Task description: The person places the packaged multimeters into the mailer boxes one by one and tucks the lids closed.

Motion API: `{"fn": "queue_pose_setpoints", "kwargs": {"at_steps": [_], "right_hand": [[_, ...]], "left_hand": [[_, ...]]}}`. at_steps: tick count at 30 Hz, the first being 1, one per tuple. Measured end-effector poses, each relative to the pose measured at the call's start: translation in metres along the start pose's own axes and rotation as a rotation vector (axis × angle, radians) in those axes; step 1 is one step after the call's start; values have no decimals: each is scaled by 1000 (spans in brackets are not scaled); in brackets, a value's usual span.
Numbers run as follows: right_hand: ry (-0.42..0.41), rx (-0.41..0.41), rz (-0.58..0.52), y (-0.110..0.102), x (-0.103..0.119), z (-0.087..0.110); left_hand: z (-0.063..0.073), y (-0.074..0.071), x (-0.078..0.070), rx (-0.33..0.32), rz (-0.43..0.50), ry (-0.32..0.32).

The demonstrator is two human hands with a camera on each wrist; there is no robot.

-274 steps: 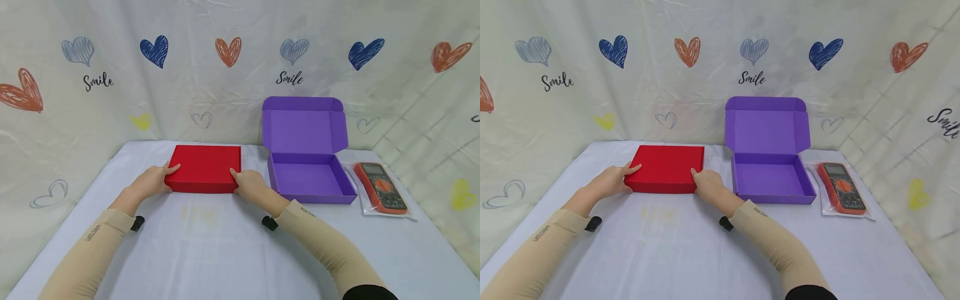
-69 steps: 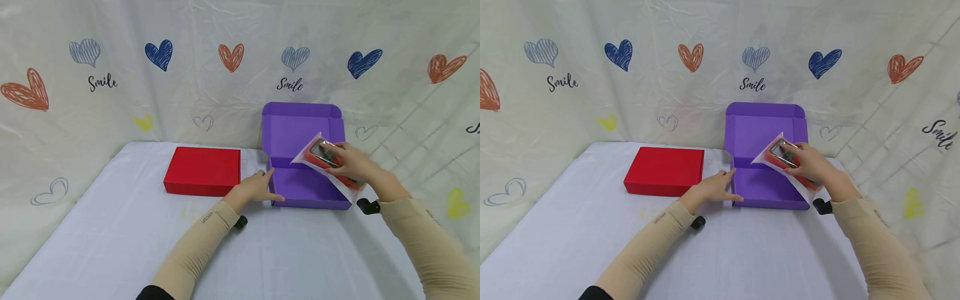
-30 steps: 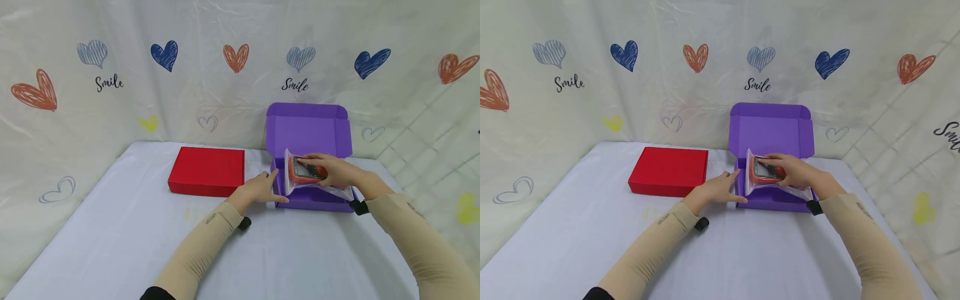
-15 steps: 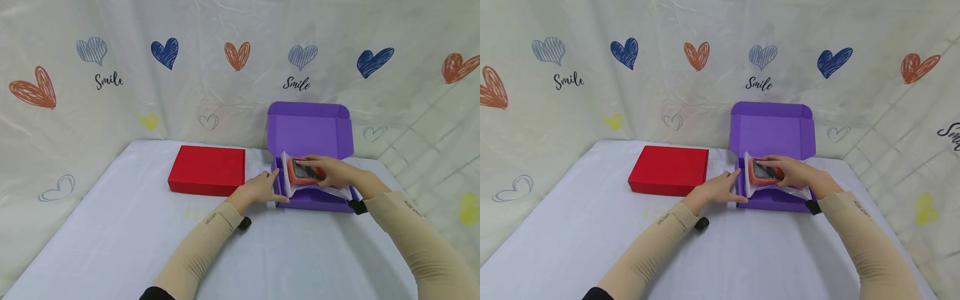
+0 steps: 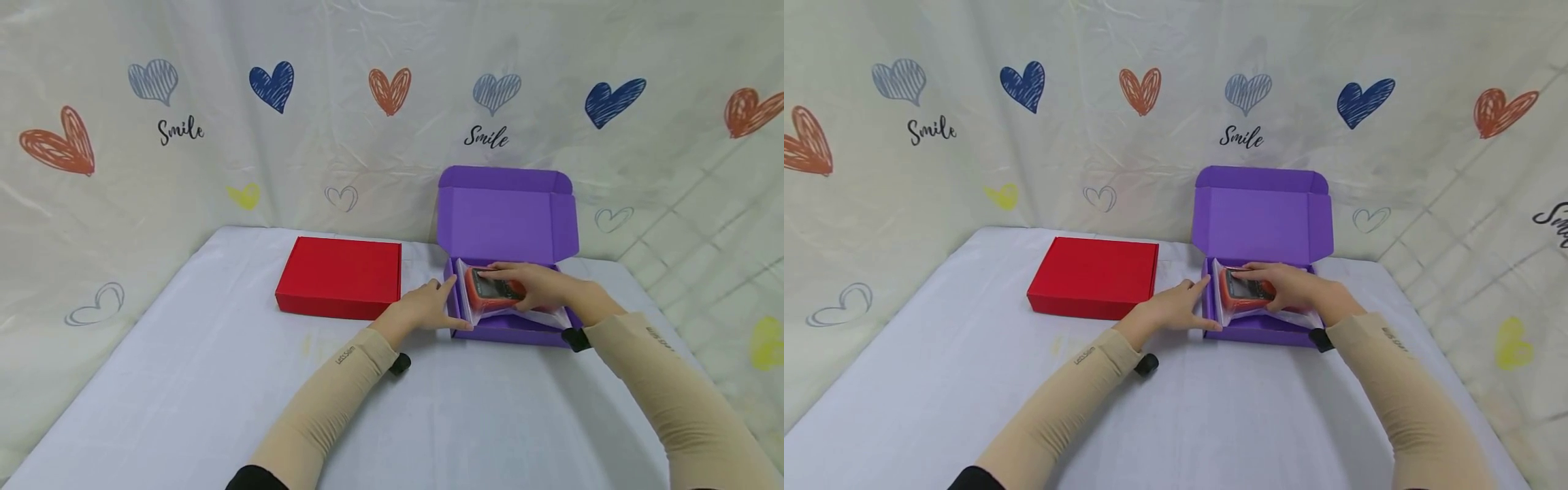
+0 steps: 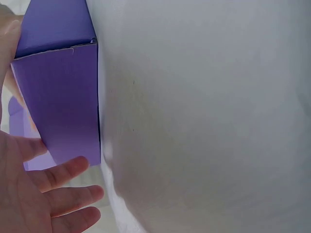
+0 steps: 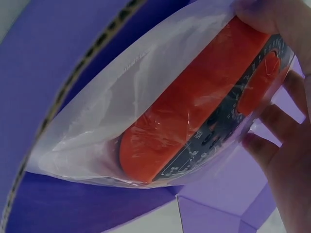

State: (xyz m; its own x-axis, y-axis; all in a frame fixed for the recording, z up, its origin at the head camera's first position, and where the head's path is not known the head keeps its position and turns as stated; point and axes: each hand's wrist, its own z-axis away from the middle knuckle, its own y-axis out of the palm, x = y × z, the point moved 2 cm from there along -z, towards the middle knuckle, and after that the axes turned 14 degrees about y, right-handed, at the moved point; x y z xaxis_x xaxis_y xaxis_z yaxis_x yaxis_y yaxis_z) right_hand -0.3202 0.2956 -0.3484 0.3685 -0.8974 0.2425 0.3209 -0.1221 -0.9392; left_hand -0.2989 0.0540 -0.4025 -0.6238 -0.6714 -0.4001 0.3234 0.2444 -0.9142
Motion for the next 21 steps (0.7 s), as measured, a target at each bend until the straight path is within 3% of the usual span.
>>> {"fn": "queue_pose_setpoints", "kwargs": {"at_steps": [21], "right_hand": [[12, 45, -23, 9, -2, -12]], "left_hand": [[3, -2, -2, -11, 15, 12]]}}
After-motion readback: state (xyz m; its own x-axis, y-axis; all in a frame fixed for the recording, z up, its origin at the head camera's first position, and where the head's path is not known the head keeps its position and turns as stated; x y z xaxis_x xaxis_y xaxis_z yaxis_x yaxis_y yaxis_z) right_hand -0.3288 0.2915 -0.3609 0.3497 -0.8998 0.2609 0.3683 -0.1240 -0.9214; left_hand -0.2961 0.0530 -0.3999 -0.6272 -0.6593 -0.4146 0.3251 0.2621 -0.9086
